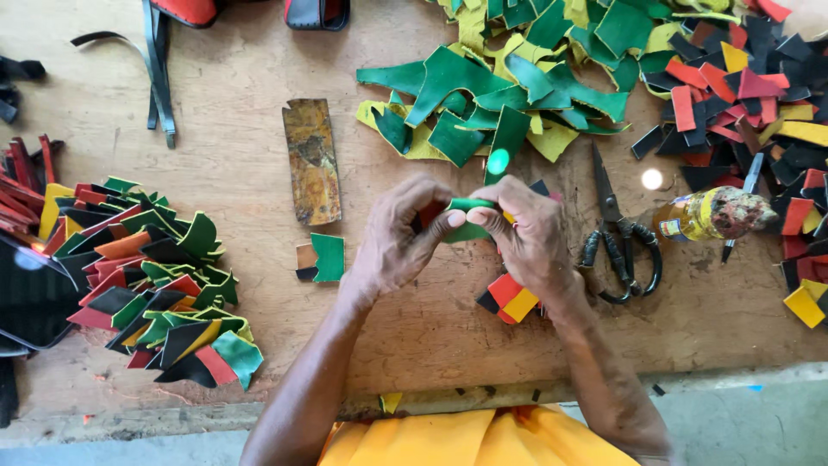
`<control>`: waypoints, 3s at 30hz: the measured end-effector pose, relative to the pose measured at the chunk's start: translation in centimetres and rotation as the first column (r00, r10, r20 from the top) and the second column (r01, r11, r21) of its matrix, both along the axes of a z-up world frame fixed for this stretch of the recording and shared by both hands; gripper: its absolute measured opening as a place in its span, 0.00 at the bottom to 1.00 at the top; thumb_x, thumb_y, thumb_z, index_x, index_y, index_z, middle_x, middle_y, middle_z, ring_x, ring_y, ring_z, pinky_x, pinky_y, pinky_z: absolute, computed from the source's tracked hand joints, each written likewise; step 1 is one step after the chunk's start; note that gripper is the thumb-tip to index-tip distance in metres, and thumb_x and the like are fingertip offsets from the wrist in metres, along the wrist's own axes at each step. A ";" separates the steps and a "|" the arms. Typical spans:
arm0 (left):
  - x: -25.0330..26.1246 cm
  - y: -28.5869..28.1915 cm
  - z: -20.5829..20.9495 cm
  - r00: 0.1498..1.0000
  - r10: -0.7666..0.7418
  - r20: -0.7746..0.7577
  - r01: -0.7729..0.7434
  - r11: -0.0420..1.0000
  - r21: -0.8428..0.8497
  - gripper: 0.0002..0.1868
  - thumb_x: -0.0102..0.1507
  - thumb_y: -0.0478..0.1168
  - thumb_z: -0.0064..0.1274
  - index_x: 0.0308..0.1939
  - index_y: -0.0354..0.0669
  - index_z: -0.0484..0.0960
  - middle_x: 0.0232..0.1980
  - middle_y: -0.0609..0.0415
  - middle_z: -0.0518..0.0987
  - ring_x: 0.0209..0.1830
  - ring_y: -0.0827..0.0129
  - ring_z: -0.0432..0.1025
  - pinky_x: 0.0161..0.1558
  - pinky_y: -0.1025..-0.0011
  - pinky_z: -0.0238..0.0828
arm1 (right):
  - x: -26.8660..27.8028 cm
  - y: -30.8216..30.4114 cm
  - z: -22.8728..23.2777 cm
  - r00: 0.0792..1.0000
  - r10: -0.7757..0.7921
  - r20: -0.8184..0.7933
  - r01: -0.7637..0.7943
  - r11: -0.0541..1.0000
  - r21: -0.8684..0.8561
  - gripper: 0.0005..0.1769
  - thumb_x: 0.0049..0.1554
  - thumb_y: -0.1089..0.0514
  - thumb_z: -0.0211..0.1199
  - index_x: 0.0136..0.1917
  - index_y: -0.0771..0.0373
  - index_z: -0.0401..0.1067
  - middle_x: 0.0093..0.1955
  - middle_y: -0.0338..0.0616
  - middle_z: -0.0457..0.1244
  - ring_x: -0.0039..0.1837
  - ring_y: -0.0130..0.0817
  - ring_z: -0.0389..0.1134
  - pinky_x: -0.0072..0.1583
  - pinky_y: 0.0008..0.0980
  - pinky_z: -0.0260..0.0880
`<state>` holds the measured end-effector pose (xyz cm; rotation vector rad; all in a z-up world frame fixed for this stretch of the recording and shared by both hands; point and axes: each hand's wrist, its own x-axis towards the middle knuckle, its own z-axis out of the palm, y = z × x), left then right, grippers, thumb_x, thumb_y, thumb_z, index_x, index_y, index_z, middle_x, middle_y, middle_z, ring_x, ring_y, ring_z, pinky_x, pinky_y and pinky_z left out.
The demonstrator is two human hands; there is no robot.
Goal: The person uses shears to cut small rectangular pieces from multicolored leather scraps on a wooden workbench. They repeatedly pick up scraps, cut them to size, and place the finished pieces into a growing pile on the table.
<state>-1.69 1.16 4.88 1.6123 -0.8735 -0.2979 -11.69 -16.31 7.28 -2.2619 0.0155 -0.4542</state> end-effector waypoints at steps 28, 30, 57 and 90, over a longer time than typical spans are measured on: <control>-1.1 -0.3 -2.0 0.995 0.052 -0.088 -0.058 0.996 -0.070 0.18 0.60 0.24 0.52 0.51 0.43 0.83 0.46 0.51 0.81 0.36 0.65 0.79 0.37 0.69 0.77 | 11.7 -5.1 -1.0 0.991 -0.101 0.093 0.137 0.775 -0.616 0.21 0.55 0.58 0.71 0.61 0.65 0.74 0.56 0.51 0.68 0.58 0.51 0.64 0.61 0.48 0.66; -0.9 -0.8 -2.2 0.998 -0.056 -0.041 0.054 0.998 -0.039 0.20 0.59 0.25 0.51 0.52 0.44 0.84 0.47 0.52 0.82 0.39 0.64 0.80 0.40 0.69 0.79 | 12.7 -6.1 -2.1 0.990 -0.124 0.063 0.137 0.806 -0.576 0.26 0.49 0.56 0.75 0.59 0.67 0.75 0.53 0.53 0.68 0.55 0.51 0.64 0.58 0.49 0.64; 0.3 -1.1 -2.3 0.902 0.136 -0.409 -0.212 0.967 -0.145 0.27 0.66 0.23 0.51 0.70 0.39 0.74 0.66 0.47 0.76 0.61 0.67 0.75 0.57 0.72 0.81 | 4.0 -6.3 -0.9 1.000 -0.005 0.003 0.000 0.607 0.795 0.14 0.67 0.65 0.58 0.65 0.71 0.69 0.55 0.45 0.69 0.51 0.30 0.73 0.53 0.34 0.81; 1.6 -0.3 -3.6 0.739 0.012 -0.673 -0.272 0.920 -0.282 0.16 0.70 0.29 0.52 0.62 0.35 0.76 0.50 0.51 0.84 0.44 0.74 0.79 0.40 0.73 0.84 | 1.5 -4.1 -2.4 0.998 -0.023 0.053 -0.025 0.656 0.755 0.14 0.68 0.70 0.61 0.65 0.67 0.65 0.57 0.49 0.70 0.50 0.33 0.74 0.50 0.33 0.80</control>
